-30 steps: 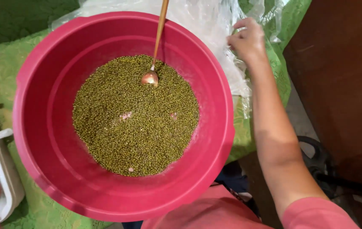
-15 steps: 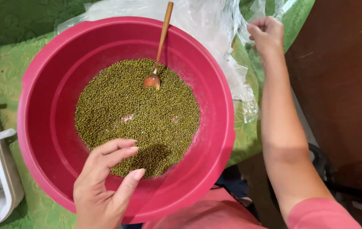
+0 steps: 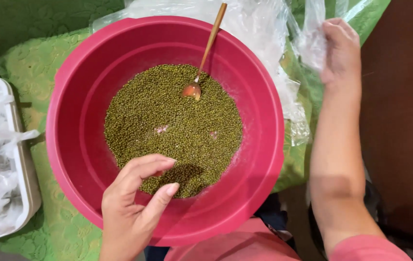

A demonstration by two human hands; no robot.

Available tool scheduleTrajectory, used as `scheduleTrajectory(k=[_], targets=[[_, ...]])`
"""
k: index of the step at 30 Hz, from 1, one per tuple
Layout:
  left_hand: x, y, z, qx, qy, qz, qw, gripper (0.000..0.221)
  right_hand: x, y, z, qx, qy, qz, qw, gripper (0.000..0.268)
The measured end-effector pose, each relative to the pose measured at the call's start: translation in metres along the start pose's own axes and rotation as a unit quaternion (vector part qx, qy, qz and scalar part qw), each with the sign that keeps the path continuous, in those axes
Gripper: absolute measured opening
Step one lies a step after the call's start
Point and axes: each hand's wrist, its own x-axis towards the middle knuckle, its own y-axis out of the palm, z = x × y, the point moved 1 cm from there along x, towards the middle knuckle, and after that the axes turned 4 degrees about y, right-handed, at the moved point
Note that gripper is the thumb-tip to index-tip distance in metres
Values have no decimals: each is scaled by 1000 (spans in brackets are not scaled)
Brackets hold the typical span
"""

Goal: Scooping green beans into small plastic bags and tying them shut for packaging.

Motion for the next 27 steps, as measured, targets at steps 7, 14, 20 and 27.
scheduleTrajectory(k=[7, 14, 20, 27], targets=[[21, 8, -4, -13, -35, 90, 995, 31, -142, 65, 43, 255, 89, 284, 920, 9], [54, 2, -13, -246, -31, 3, 969, 31, -230, 139, 42, 78, 229, 517, 821, 8], [31, -6, -5, -176, -9, -132, 975, 10, -224, 161, 46, -312, 36, 577, 754, 12], [16, -4, 17, -152, -49, -213, 964, 15, -97, 172, 61, -375, -144, 221, 889, 50]])
